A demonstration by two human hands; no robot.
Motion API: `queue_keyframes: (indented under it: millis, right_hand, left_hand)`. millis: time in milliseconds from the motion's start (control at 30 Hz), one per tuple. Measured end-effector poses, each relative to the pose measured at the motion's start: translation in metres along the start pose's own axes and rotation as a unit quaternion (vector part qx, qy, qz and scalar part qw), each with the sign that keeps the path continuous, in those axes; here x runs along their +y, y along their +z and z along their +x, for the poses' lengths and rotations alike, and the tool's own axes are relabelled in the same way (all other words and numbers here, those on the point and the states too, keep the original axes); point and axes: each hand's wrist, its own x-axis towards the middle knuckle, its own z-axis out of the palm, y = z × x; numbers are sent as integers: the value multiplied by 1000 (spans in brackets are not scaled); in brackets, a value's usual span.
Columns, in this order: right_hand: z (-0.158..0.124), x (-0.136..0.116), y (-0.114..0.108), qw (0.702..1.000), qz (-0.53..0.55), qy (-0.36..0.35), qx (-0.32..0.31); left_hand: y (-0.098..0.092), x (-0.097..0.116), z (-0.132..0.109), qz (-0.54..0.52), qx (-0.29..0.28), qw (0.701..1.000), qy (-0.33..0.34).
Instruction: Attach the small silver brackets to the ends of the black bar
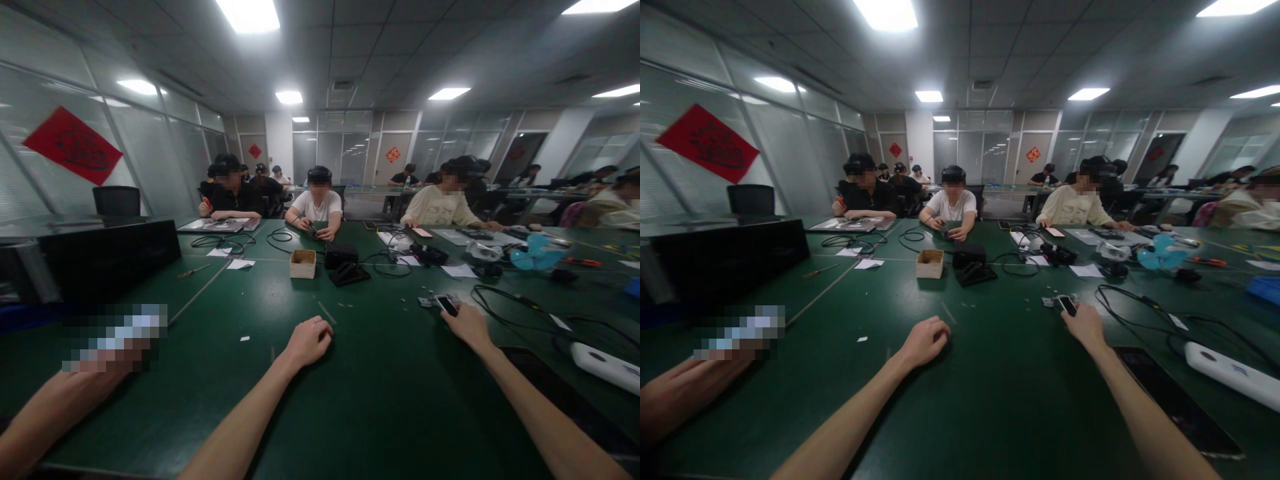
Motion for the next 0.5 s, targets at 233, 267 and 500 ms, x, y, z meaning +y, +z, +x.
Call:
queue_keyframes:
  millis: [233,267,500]
  right_hand:
    - [-1,4,-5,1000,13,13,-11]
    - [-1,4,-6,1000,11,12,-9]
    - [-1,10,-1,996,-4,-36,78]
  left_hand:
    - [5,-4,2,6,4,1000,12]
    - [6,-4,2,8,5,1000,12]
    - [5,-4,1,1,0,1000,8]
